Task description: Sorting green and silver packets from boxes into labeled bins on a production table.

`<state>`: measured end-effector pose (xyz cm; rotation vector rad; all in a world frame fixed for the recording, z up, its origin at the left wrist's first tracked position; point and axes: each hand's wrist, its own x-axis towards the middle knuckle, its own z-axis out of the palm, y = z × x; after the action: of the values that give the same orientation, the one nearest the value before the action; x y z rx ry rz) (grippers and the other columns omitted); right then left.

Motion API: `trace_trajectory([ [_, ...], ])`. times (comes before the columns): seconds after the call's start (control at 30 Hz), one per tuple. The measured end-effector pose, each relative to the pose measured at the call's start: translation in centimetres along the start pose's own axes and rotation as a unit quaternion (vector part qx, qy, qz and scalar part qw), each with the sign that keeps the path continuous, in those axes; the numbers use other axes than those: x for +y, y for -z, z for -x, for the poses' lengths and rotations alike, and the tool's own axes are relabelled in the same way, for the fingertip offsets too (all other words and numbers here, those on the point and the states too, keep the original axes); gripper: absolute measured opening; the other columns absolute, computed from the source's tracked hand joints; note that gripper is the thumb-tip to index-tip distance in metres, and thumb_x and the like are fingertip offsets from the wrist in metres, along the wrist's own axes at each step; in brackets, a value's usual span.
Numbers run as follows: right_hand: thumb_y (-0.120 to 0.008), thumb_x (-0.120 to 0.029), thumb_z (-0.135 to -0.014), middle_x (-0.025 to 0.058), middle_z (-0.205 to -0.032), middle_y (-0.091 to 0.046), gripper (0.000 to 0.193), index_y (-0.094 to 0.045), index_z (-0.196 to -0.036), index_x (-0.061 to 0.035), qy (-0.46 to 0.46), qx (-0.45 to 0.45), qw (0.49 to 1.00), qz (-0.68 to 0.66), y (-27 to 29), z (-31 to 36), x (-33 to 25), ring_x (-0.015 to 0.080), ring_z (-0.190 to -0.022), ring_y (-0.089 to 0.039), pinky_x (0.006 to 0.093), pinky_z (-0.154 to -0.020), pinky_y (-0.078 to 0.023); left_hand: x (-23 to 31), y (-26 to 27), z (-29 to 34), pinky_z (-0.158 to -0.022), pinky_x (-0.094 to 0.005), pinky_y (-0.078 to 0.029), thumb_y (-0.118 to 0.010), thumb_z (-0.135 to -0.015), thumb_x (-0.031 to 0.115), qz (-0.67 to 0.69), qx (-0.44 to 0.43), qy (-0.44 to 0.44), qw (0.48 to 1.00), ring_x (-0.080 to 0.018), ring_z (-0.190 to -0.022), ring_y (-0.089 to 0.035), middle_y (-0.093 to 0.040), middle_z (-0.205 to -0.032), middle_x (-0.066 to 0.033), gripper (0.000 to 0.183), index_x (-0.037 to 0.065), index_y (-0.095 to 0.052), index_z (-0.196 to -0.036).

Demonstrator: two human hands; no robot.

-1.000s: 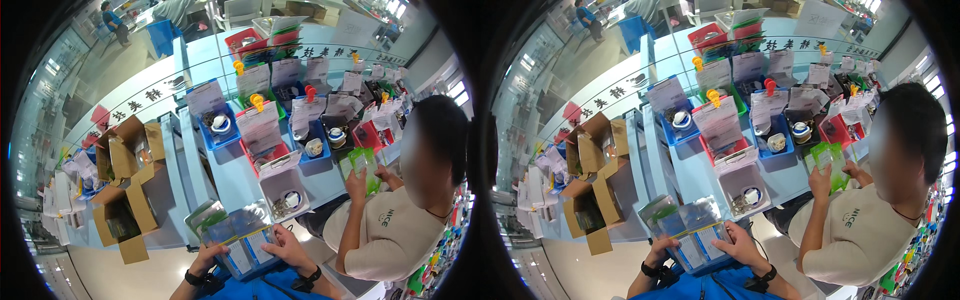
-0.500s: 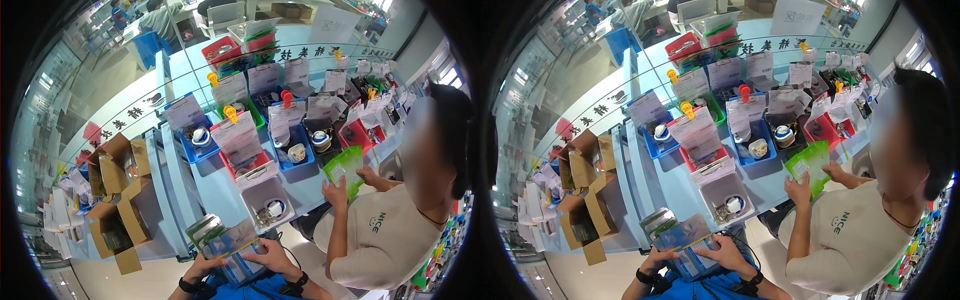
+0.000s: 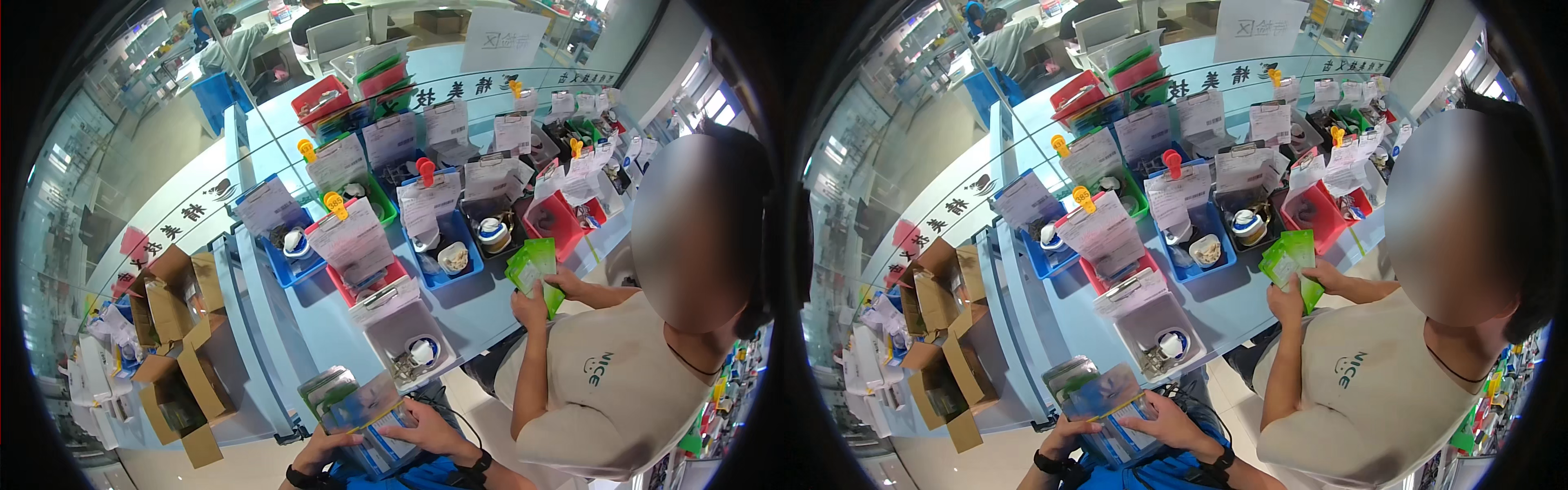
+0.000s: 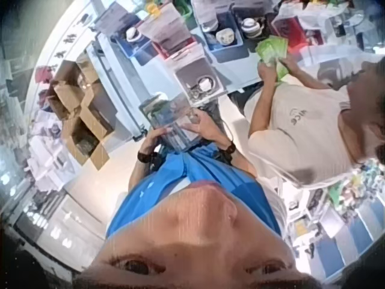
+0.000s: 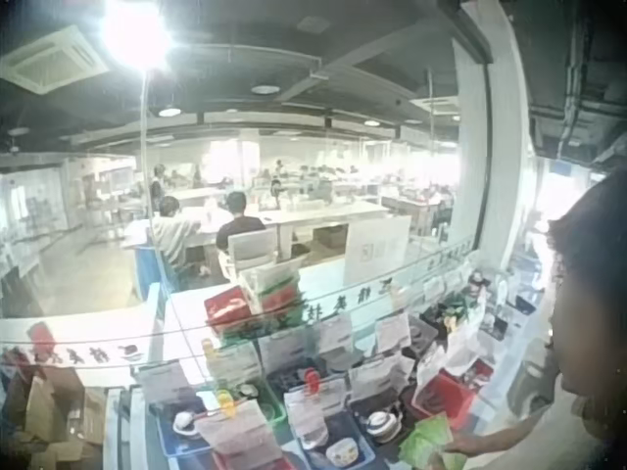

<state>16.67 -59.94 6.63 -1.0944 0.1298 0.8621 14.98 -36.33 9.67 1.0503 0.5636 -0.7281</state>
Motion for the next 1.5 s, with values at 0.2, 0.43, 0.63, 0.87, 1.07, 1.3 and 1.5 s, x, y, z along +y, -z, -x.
trace_trajectory([
  [0.2, -0.072, -0.017, -0.094, 0.0112, -0.124, -0.063, 0.050, -0.048, -0.132, 0.0045, -0.013, 0.025, 0.998, -0.054, 0.2, 0.4, 0.0, 0.0135, -0.112, -0.059, 0.0302, -0.099, -0.047, -0.8, 0.4, -0.6, -0.098, -0.0370, -0.049, -0.077, -0.069, 0.010, 0.031, -0.006, 0.002, 1.000, -0.0236, -0.109, -0.063, -0.065, -0.121, -0.0119, 0.070, -0.001, -0.053, -0.133],
  [0.43, -0.073, -0.015, -0.092, 0.0111, -0.126, -0.062, 0.054, -0.047, -0.136, 0.0043, 0.064, 0.033, 0.996, -0.058, -0.2, 1.3, -0.3, 0.0153, -0.113, -0.060, 0.0314, -0.099, -0.049, -1.1, -0.7, 0.4, -0.089, -0.0390, -0.054, -0.075, -0.069, 0.013, 0.028, 0.027, -0.069, 0.997, -0.0254, -0.097, -0.067, -0.068, -0.111, -0.0157, 0.062, -0.004, -0.057, -0.125],
  [0.63, -0.077, -0.015, -0.086, 0.0075, -0.115, -0.068, 0.049, -0.056, -0.128, -0.0012, 0.036, 0.162, 0.986, -0.011, 2.5, 3.0, -3.0, 0.0142, -0.102, -0.064, 0.0309, -0.091, -0.053, 1.3, -4.0, 0.7, -0.082, -0.0375, -0.055, -0.072, -0.071, 0.022, 0.066, 0.077, -0.192, 0.976, -0.0268, -0.093, -0.067, -0.068, -0.109, -0.0169, 0.052, -0.002, -0.066, -0.118],
  [0.87, -0.072, -0.015, -0.088, 0.0137, -0.118, -0.067, 0.053, -0.051, -0.133, 0.0050, 0.141, 0.133, 0.978, -0.083, 0.3, 4.7, -11.3, 0.0156, -0.101, -0.068, 0.0277, -0.090, -0.053, 6.3, -8.6, 2.5, -0.102, -0.0484, -0.049, -0.069, -0.057, 0.016, 0.089, -0.066, -0.299, 0.948, -0.0389, -0.117, -0.060, -0.060, -0.122, -0.0272, 0.103, -0.003, -0.029, -0.150],
  [1.07, -0.074, -0.019, -0.088, 0.0147, -0.115, -0.068, 0.055, -0.051, -0.131, 0.0062, 0.135, 0.081, 0.987, -0.020, -1.8, 4.6, -11.0, 0.0150, -0.096, -0.069, 0.0259, -0.086, -0.054, 5.4, -7.4, 4.2, -0.106, -0.0459, -0.046, -0.069, -0.056, 0.014, 0.106, -0.077, -0.328, 0.936, -0.0363, -0.120, -0.059, -0.058, -0.129, -0.0256, 0.107, -0.003, -0.025, -0.152],
  [1.3, -0.074, -0.020, -0.088, 0.0142, -0.116, -0.069, 0.055, -0.052, -0.131, 0.0055, 0.103, 0.056, 0.993, -0.016, -2.5, 4.2, -10.2, 0.0141, -0.095, -0.069, 0.0258, -0.086, -0.054, 5.0, -6.3, 5.0, -0.106, -0.0426, -0.044, -0.068, -0.059, 0.011, 0.154, -0.050, -0.289, 0.943, -0.0333, -0.117, -0.060, -0.061, -0.125, -0.0240, 0.099, -0.004, -0.030, -0.149],
  [1.5, -0.079, -0.018, -0.084, 0.0097, -0.119, -0.067, 0.057, -0.055, -0.132, 0.0017, 0.027, 0.085, 0.983, 0.160, -3.0, 5.8, -9.2, 0.0141, -0.105, -0.063, 0.0279, -0.093, -0.050, 0.1, -0.7, 5.4, -0.089, -0.0406, -0.054, -0.075, -0.077, 0.021, 0.106, -0.076, -0.067, 0.989, -0.0269, -0.093, -0.066, -0.066, -0.109, -0.0186, 0.059, -0.005, -0.056, -0.126],
])
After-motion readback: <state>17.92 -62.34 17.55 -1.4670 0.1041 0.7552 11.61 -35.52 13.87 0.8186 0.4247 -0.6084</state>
